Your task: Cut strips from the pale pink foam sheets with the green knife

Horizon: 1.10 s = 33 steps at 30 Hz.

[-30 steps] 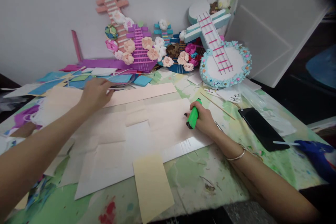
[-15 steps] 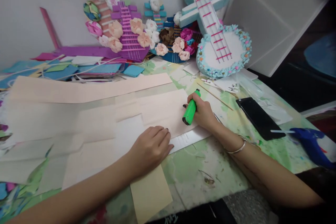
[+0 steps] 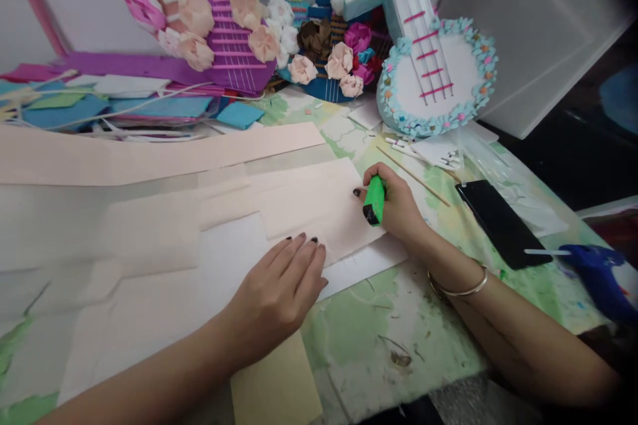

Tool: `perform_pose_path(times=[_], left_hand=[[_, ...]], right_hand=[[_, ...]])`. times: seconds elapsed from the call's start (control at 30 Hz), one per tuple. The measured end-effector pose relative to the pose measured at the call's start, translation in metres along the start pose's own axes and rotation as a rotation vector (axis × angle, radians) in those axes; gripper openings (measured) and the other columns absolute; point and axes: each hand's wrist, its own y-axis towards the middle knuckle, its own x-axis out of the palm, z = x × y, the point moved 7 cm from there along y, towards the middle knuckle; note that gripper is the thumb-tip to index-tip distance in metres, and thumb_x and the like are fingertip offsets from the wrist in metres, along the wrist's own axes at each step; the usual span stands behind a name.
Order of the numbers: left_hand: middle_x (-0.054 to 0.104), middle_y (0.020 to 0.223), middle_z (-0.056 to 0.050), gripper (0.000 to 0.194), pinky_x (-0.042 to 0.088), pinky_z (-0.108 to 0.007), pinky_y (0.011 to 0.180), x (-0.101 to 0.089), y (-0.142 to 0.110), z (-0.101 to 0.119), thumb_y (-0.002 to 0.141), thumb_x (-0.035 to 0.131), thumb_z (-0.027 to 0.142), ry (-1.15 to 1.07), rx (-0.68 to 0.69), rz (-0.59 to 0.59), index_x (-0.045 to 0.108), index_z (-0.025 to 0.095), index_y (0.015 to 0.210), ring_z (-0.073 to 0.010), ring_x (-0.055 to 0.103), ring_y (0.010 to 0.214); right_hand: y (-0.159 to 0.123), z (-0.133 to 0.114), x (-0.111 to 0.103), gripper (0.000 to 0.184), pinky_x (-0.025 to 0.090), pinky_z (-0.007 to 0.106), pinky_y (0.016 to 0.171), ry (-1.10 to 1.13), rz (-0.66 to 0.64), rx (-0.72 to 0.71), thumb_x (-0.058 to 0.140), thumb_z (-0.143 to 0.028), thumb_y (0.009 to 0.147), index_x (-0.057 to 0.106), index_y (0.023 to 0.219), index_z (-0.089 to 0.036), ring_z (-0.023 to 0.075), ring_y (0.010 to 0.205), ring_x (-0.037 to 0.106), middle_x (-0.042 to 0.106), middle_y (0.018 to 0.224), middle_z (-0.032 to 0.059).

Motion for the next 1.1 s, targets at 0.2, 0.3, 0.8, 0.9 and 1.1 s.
perform_pose_path(times=[0.2, 0.3, 0.8, 0.9, 1.1], left_hand=[[0.069, 0.110, -0.021, 0.030, 0.060, -0.048, 0.086, 0.002, -0.004, -0.001, 0.088, 0.048, 0.004, 0.025, -0.034, 0.000, 0.059, 0.001, 0.116, -0.0343, 0.064, 0.109], [0.071, 0.103, -0.022, 0.033, 0.063, -0.045, 0.078, 0.000, -0.005, -0.003, 0.087, 0.041, -0.001, 0.011, -0.031, -0.003, 0.061, 0.000, 0.113, -0.0340, 0.067, 0.103], [0.068, 0.111, -0.024, 0.033, 0.057, -0.046, 0.092, 0.008, -0.015, 0.001, 0.087, 0.041, -0.001, 0.009, 0.053, -0.075, 0.060, -0.002, 0.114, -0.0319, 0.063, 0.111], [0.067, 0.112, -0.023, 0.032, 0.055, -0.046, 0.096, 0.009, -0.018, 0.000, 0.087, 0.043, -0.002, 0.002, 0.031, -0.077, 0.059, -0.003, 0.115, -0.0324, 0.061, 0.114], [0.067, 0.114, -0.023, 0.032, 0.054, -0.045, 0.097, 0.009, -0.020, 0.000, 0.088, 0.043, -0.002, 0.000, 0.041, -0.082, 0.058, -0.004, 0.116, -0.0326, 0.060, 0.116]], right_hand=[[-0.001, -0.007, -0.003, 0.019, 0.034, 0.025, 0.054, 0.091, 0.033, 0.023, 0.063, -0.025, 0.073, 0.045, 0.079, -0.023, 0.0112, 0.053, 0.042, 0.044, 0.062, -0.0046], [-0.004, -0.008, -0.005, 0.016, 0.034, 0.025, 0.054, -0.010, 0.069, -0.022, 0.061, -0.028, 0.078, 0.047, 0.081, -0.024, 0.0116, 0.054, 0.042, 0.045, 0.062, -0.0042], [-0.005, -0.004, 0.012, 0.015, 0.044, 0.022, 0.061, -0.218, -0.245, -0.212, 0.051, -0.013, 0.081, 0.050, 0.093, -0.023, 0.0169, 0.076, 0.069, 0.067, 0.079, -0.0013], [-0.006, -0.003, 0.014, 0.020, 0.046, 0.023, 0.063, -0.256, -0.278, -0.221, 0.049, -0.011, 0.079, 0.052, 0.095, -0.022, 0.0172, 0.076, 0.069, 0.070, 0.086, 0.0004], [-0.006, -0.003, 0.016, 0.023, 0.046, 0.024, 0.065, -0.303, -0.326, -0.216, 0.047, -0.012, 0.078, 0.055, 0.097, -0.021, 0.0174, 0.071, 0.066, 0.072, 0.089, 0.0025]])
